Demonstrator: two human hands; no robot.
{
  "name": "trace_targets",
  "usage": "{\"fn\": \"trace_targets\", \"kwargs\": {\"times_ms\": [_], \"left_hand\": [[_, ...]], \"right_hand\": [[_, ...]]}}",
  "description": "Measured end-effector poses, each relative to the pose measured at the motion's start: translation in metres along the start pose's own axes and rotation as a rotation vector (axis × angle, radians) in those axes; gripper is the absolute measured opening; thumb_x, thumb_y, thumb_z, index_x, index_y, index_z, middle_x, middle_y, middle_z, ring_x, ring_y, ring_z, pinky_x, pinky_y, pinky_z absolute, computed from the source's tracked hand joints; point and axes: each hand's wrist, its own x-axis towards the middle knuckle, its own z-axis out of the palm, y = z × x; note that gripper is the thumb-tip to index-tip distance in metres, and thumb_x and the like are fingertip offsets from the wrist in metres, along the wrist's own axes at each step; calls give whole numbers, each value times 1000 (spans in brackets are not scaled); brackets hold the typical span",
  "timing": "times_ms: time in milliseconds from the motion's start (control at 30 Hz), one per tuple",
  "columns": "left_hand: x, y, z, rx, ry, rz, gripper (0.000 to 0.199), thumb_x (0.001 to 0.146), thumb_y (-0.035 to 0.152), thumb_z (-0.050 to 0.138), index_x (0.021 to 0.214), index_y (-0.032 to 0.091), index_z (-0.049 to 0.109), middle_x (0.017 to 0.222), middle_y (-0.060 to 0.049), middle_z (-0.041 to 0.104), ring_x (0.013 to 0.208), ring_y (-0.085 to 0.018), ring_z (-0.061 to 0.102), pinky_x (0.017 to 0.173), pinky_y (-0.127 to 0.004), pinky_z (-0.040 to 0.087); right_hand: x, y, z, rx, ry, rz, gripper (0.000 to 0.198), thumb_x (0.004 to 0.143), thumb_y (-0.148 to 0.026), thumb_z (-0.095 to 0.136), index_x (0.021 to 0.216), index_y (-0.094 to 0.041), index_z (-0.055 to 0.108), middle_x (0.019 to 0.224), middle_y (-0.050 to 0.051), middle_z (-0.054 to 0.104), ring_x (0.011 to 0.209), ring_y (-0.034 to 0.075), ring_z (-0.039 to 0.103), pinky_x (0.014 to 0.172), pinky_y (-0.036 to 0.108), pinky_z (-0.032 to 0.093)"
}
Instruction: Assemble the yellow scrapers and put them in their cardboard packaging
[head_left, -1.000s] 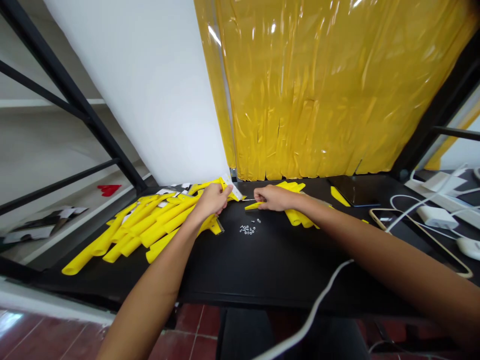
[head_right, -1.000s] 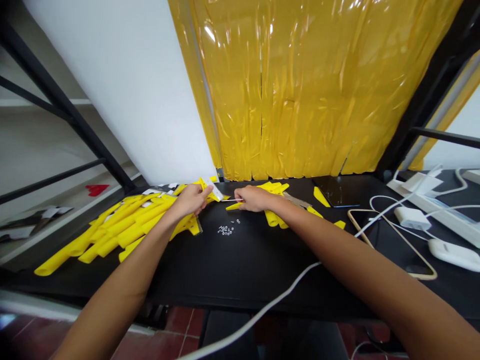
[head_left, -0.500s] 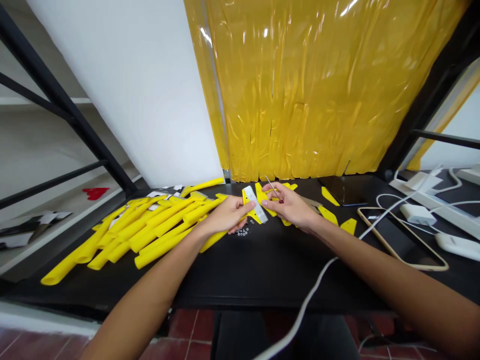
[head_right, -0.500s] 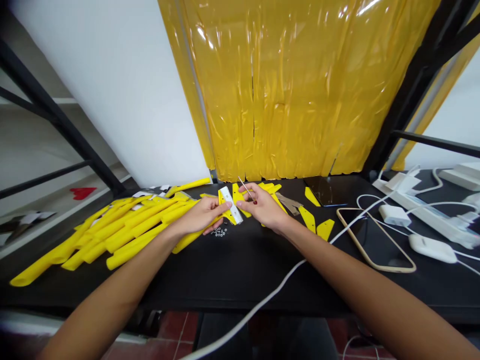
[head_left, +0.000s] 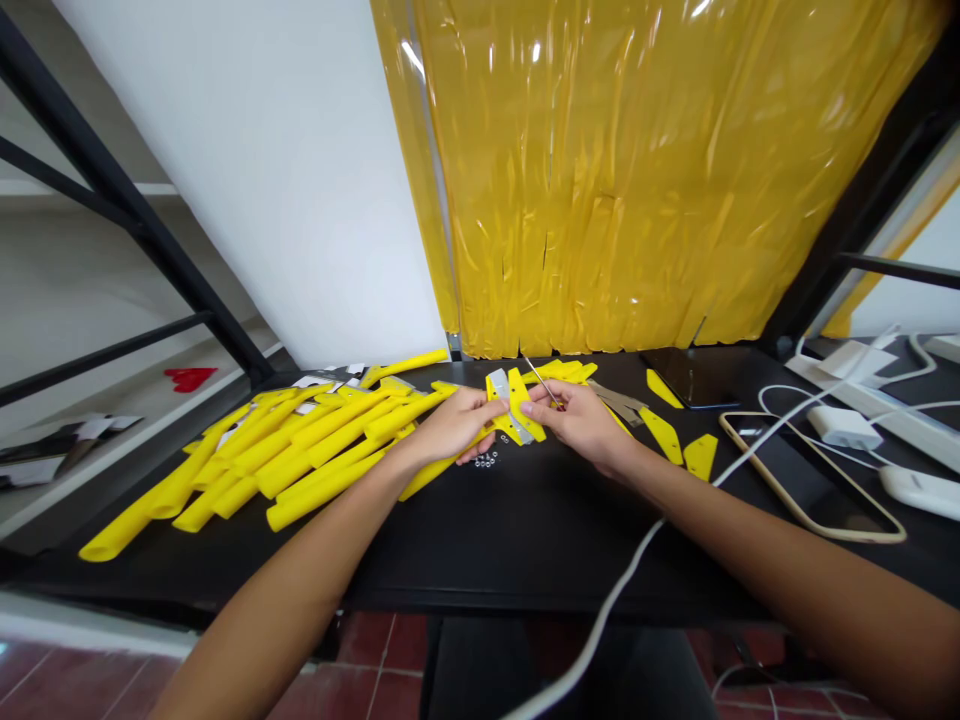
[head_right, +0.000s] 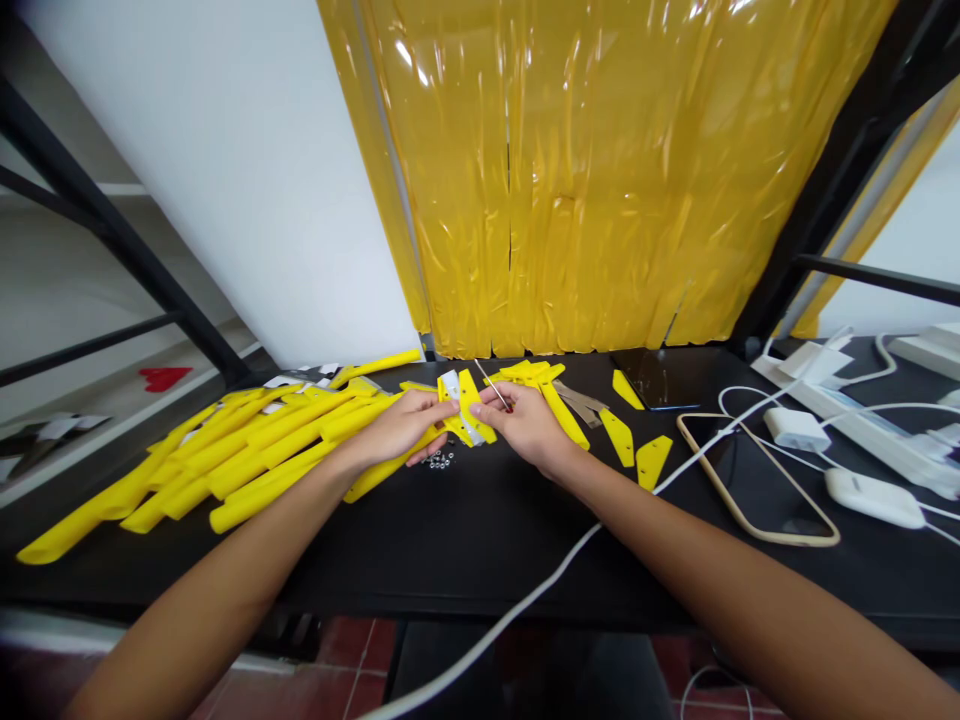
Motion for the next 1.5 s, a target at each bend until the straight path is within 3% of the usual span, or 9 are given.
{"fn": "trace_targets", "kwargs": {"times_ms": [367,567,767,867,967,1067,1233,1333,1500], "left_hand": [[-6,6,2,23,-13,63,43,97,38,35,61,19,49,53,-3,60,34,-9,46,39,-25,35],[-9,11,3,-18,-97,68,25,92,37,51,75,19,51,59,0,61,38,-10,48,38,-23,33],[-11,12,-1,60,-168,108,36,93,52,55,82,18,52,64,0,61,45,-9,50,42,-22,34],[-12,14,-2,47,-196,95,36,94,52,54,80,18,52,64,0,60,45,-9,50,44,-23,35],[-12,14,-4,10,-189,91,33,96,48,52,80,19,51,64,0,59,45,-9,47,45,-23,35],[-8,7,-13,26,-62,58,28,95,43,53,81,19,51,63,0,58,43,-9,46,43,-24,34],[1,-9,-38,149,193,-18,27,92,36,54,71,19,51,58,-2,56,40,-10,46,39,-25,34],[3,-14,-42,193,219,-22,29,92,35,53,69,19,52,56,-2,56,39,-11,47,39,-25,35],[5,-18,-40,196,176,1,31,91,36,55,66,19,53,53,-2,54,38,-11,47,38,-25,36]], "right_hand": [[-3,4,2,-89,26,-36,30,75,-47,75,85,-19,68,88,3,69,77,17,60,72,32,47],[-4,2,7,-72,-9,-51,38,74,-55,74,80,-19,61,78,1,61,73,16,54,67,30,43],[-6,3,8,47,-31,-1,45,69,-56,79,79,-19,56,72,-2,55,65,12,47,59,26,38],[-8,-1,7,92,-70,72,47,69,-60,78,79,-20,56,65,-5,49,56,10,39,52,25,31],[-8,-4,6,71,-91,70,42,76,-59,73,82,-19,60,69,-2,55,56,10,43,52,25,34],[-8,0,5,-118,-50,-53,27,86,-44,67,94,-19,68,87,4,68,71,15,58,65,29,45],[-7,12,8,-777,-123,-241,22,95,-27,56,106,-23,74,108,8,70,98,22,64,83,33,45],[-6,12,16,-965,-222,-225,25,97,-34,54,102,-24,76,106,7,70,96,22,65,79,31,44],[-1,11,24,-1030,-202,-153,23,97,-33,55,97,-22,75,100,7,70,91,22,65,74,30,42]]}}
